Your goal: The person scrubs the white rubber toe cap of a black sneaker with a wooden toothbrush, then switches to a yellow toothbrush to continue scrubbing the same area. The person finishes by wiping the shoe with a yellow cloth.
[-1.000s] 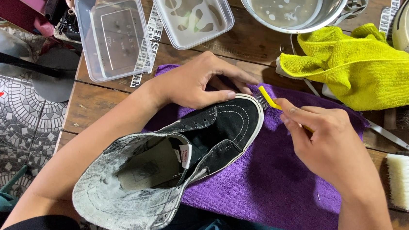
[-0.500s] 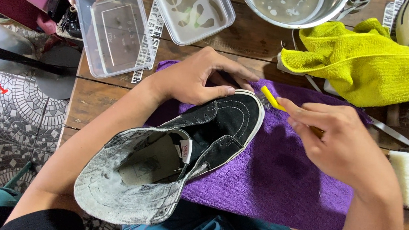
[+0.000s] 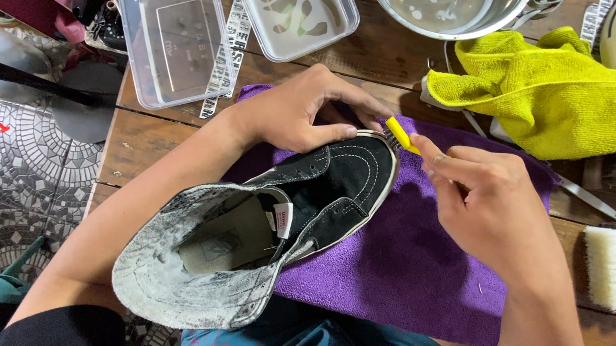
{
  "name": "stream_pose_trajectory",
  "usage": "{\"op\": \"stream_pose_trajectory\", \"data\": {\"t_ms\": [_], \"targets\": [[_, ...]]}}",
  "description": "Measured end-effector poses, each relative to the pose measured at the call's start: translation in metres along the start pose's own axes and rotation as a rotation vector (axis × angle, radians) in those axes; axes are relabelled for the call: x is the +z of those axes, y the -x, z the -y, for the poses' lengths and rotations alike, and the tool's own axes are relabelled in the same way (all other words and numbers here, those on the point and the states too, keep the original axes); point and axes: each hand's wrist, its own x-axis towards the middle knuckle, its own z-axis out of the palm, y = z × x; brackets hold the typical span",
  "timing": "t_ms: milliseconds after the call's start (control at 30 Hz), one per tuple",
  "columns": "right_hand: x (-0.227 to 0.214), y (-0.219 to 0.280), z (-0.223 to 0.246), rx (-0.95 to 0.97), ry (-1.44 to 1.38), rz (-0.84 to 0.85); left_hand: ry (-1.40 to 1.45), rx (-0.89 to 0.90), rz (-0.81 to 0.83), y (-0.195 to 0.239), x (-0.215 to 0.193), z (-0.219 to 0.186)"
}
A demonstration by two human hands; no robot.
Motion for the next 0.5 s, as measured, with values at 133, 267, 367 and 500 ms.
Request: {"op": "stream_pose_trajectory", "data": {"t_ms": [133, 267, 367, 500], "targets": [[-0.009, 0.006, -0.008, 0.14, -0.093, 0.098, 0.036, -0.034, 0.014, 0.0, -0.001, -0.002], [-0.001, -0.003, -0.002, -0.029, -0.016, 0.009, -0.006, 0.01, 0.013, -0.001, 0.0, 0.001], [-0.004, 0.001, -0.007, 0.022, -0.053, 0.024, 0.064, -0.039, 0.01, 0.001, 0.002, 0.002], [0.001, 0.003, -0.013, -0.023, -0.05, 0.033, 0.163, -0.101, 0.008, 0.003, 0.005, 0.004]]}}
